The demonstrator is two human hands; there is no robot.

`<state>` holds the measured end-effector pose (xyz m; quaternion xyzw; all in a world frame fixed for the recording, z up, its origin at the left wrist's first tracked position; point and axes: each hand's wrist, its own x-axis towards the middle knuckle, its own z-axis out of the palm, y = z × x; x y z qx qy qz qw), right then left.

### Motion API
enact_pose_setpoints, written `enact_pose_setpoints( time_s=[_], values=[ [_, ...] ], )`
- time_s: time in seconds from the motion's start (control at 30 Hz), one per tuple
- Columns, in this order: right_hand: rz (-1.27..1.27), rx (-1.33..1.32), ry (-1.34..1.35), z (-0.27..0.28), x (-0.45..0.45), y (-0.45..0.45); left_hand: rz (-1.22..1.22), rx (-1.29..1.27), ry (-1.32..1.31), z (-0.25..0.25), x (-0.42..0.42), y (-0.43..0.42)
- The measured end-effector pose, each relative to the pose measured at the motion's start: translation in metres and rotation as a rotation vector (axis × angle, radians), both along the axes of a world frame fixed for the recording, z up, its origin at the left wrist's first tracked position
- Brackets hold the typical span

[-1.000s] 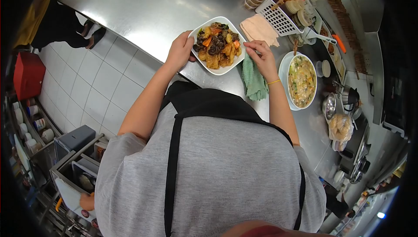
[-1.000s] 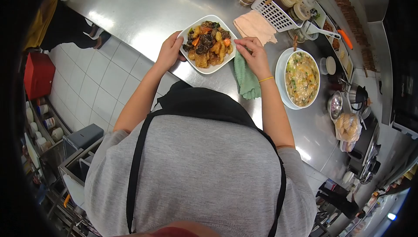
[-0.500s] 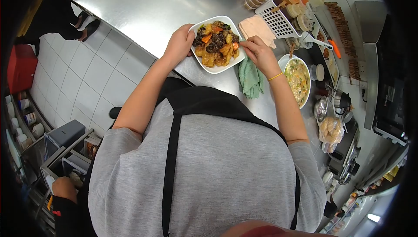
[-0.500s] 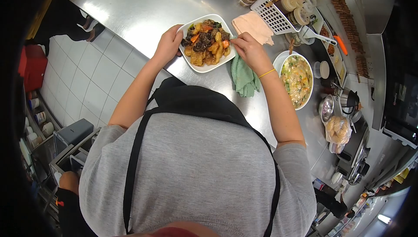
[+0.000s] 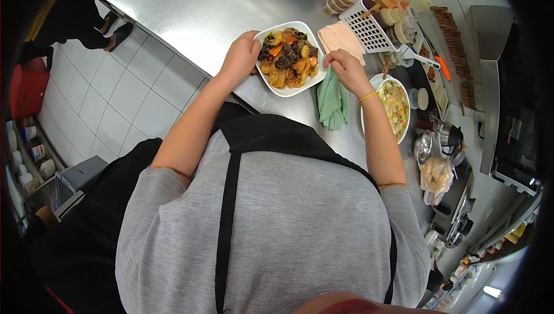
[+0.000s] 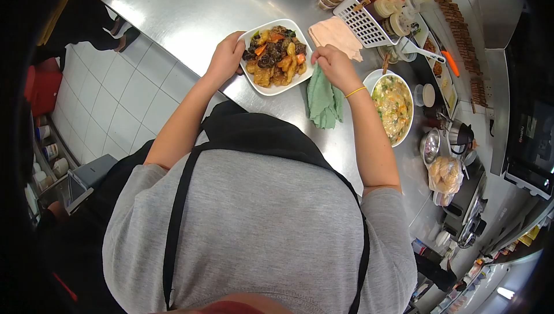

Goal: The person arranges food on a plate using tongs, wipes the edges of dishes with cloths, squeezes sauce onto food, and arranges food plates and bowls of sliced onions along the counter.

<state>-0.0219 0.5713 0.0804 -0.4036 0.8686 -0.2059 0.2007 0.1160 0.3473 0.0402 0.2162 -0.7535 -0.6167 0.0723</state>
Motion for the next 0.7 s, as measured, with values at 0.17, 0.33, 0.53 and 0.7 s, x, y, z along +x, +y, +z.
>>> enact_pose_setpoints(
  time_s=[0.17, 0.33, 0.53, 0.7],
  values=[
    [0.012, -0.062, 0.065, -0.002, 0.01, -0.003, 0.003, -0.005, -0.007, 0.001, 0.0, 0.0],
    [0.064, -0.009, 0.131, -0.001, 0.017, 0.0, 0.024, -0.007, -0.002, -0.002, -0.001, 0.002],
    [0.027, 0.016, 0.131, 0.003, 0.026, 0.004, 0.048, -0.026, 0.022, -0.01, -0.003, 0.004],
    [-0.016, -0.026, 0.146, 0.004, 0.041, 0.006, 0.059, -0.033, 0.038, -0.012, -0.004, 0.004]
  ],
)
